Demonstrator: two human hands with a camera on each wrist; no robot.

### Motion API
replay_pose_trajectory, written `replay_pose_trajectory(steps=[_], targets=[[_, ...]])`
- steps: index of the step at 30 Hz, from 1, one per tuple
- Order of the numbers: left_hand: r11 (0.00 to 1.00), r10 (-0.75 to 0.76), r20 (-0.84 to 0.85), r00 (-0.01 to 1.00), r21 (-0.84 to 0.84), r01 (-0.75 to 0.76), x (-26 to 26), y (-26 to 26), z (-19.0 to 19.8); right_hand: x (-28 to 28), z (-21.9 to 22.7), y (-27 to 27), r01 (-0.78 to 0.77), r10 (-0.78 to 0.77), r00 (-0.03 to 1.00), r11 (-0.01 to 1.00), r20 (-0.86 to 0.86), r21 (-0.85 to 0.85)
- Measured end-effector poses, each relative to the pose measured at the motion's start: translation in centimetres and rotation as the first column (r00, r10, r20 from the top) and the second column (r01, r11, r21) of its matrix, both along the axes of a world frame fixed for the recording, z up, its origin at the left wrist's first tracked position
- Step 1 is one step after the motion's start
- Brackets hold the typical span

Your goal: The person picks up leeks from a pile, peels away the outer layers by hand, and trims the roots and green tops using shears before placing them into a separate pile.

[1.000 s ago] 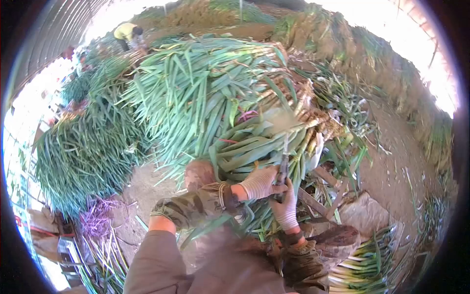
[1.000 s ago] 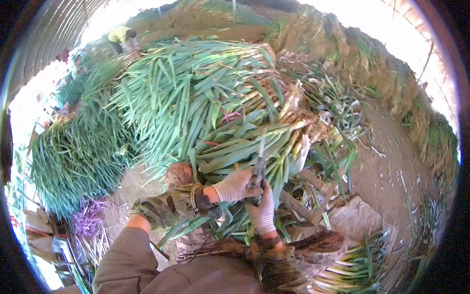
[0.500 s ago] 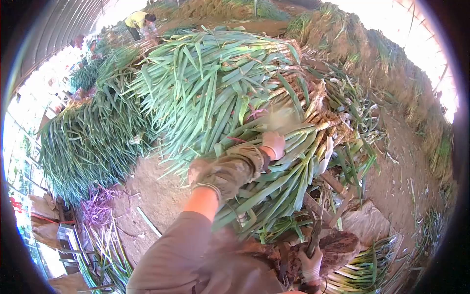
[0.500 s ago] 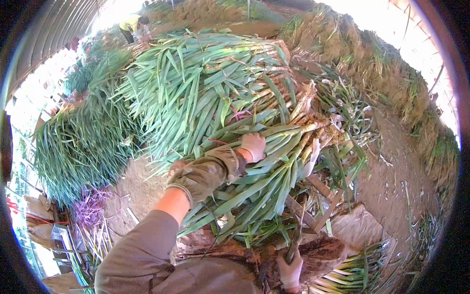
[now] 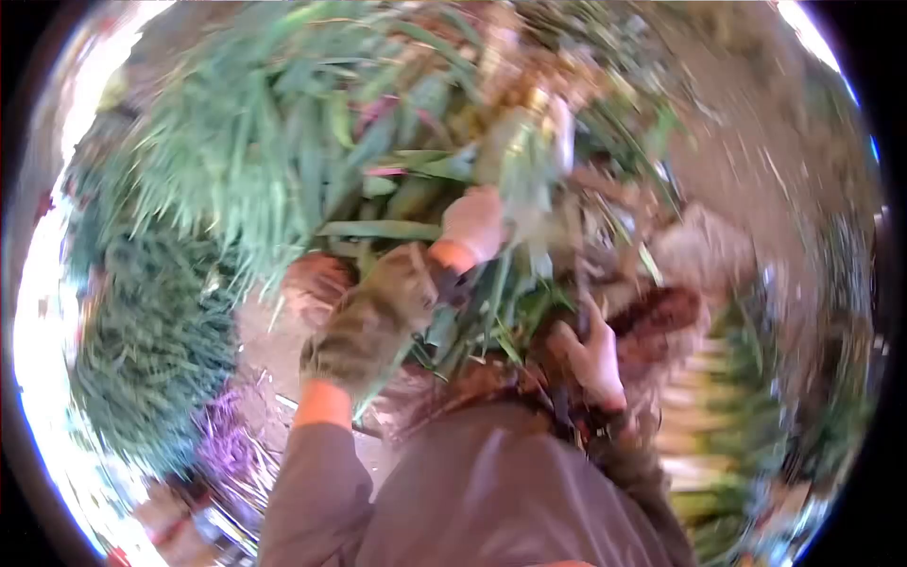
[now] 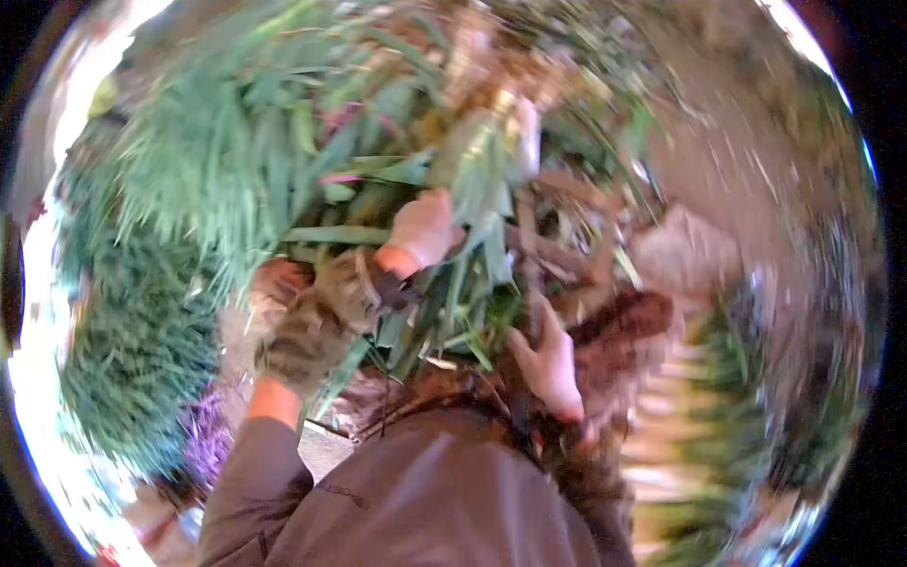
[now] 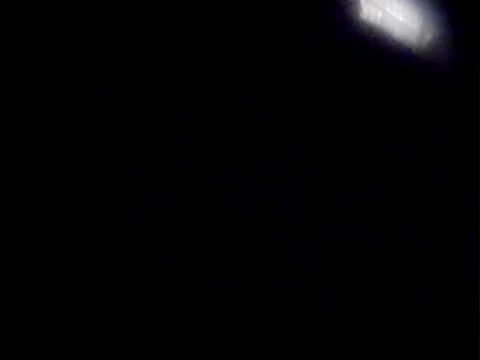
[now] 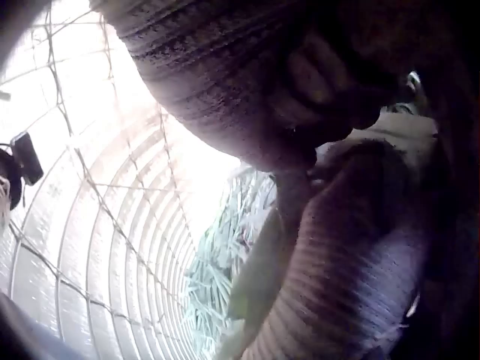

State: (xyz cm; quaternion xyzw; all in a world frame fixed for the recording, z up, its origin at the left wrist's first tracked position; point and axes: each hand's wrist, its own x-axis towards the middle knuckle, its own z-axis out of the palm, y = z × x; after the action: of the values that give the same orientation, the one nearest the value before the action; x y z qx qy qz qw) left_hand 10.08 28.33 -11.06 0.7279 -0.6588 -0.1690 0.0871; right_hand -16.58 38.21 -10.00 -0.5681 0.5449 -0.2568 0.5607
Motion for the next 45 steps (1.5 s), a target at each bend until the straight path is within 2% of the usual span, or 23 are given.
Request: replay_pose_trajectory(steps=[1, 3, 4, 5, 8, 10, 11, 13, 16, 22, 25, 28, 31, 34, 36, 43, 45], targets=[[0.992, 0.074, -0.053, 0.996, -0.096, -0.078, -1.5, 1.7, -1.7, 0.1, -1.2, 0.3, -0.101, 0.082, 0.990, 0.979, -0.111, -0.180], [0.984, 0.071, -0.149, 0.986, -0.150, -0.093, -3.2, 4.4, -2.7, 0.9, -0.9, 0.6, -0.022, 0.002, 0.995, 0.980, -0.100, -0.196], [0.985, 0.087, -0.167, 0.982, -0.135, -0.110, -4.6, 5.6, -2.3, 0.9, -1.0, 1.3, 0.033, -0.040, 0.998, 0.988, -0.042, -0.153], [0.983, 0.117, -0.183, 0.976, -0.118, -0.140, -5.9, 7.0, -1.7, 0.7, -1.7, 2.1, 0.024, -0.036, 0.994, 0.993, -0.108, -0.118], [0.998, 0.027, -0.242, 0.970, -0.044, -0.039, -7.4, 10.1, -2.1, 0.2, -0.8, 3.7, -0.139, 0.130, 0.982, 0.989, -0.135, -0.058], [0.999, 0.040, -0.305, 0.952, -0.009, -0.045, -7.5, 11.0, -3.3, -0.5, -0.4, 3.6, -0.047, 0.035, 0.989, 0.995, -0.146, -0.083], [0.992, 0.117, -0.318, 0.941, 0.081, -0.096, -7.3, 11.1, -3.8, -0.8, -0.5, 3.4, 0.002, -0.017, 0.989, 0.995, -0.148, -0.096], [0.996, 0.089, -0.425, 0.901, 0.014, -0.092, -7.3, 11.1, -3.5, -0.9, -1.4, 3.4, -0.060, 0.028, 0.971, 0.990, -0.239, -0.130], [0.987, 0.159, -0.517, 0.841, 0.087, -0.133, -7.0, 10.6, -2.6, -0.8, -2.0, 3.3, -0.089, 0.046, 0.968, 0.982, -0.247, -0.166], [0.992, 0.069, -0.469, 0.880, -0.060, -0.110, -6.6, 10.6, -4.4, 0.7, -3.2, 0.5, -0.073, 0.006, 0.952, 0.975, -0.308, -0.209], [0.991, 0.127, -0.420, 0.898, 0.006, -0.137, -6.8, 10.6, -4.3, 1.2, -4.6, -0.7, -0.086, 0.006, 0.949, 0.967, -0.315, -0.239], [0.989, 0.138, -0.443, 0.886, 0.016, -0.146, -6.9, 10.7, -4.2, 1.9, -5.0, -1.6, -0.110, 0.029, 0.936, 0.971, -0.350, -0.212], [0.988, 0.108, -0.435, 0.894, -0.049, -0.143, -6.9, 10.9, -4.7, 2.8, -4.8, -2.4, -0.075, 0.017, 0.935, 0.986, -0.355, -0.149], [0.989, 0.100, -0.502, 0.859, -0.045, -0.142, -6.9, 10.9, -4.4, 3.7, -4.7, -4.1, -0.073, 0.010, 0.918, 0.987, -0.397, -0.145], [0.989, 0.093, -0.485, 0.869, -0.056, -0.138, -6.8, 11.0, -4.6, 4.0, -5.0, -5.6, -0.070, 0.015, 0.913, 0.990, -0.408, -0.120], [0.989, 0.136, -0.468, 0.873, 0.018, -0.145, -6.7, 11.0, -4.5, 5.4, -6.0, -10.9, -0.095, 0.000, 0.871, 0.981, -0.492, -0.168], [0.989, 0.149, -0.431, 0.890, 0.050, -0.142, -6.7, 11.0, -4.7, 5.8, -6.7, -12.7, -0.104, -0.027, 0.865, 0.967, -0.501, -0.232]])
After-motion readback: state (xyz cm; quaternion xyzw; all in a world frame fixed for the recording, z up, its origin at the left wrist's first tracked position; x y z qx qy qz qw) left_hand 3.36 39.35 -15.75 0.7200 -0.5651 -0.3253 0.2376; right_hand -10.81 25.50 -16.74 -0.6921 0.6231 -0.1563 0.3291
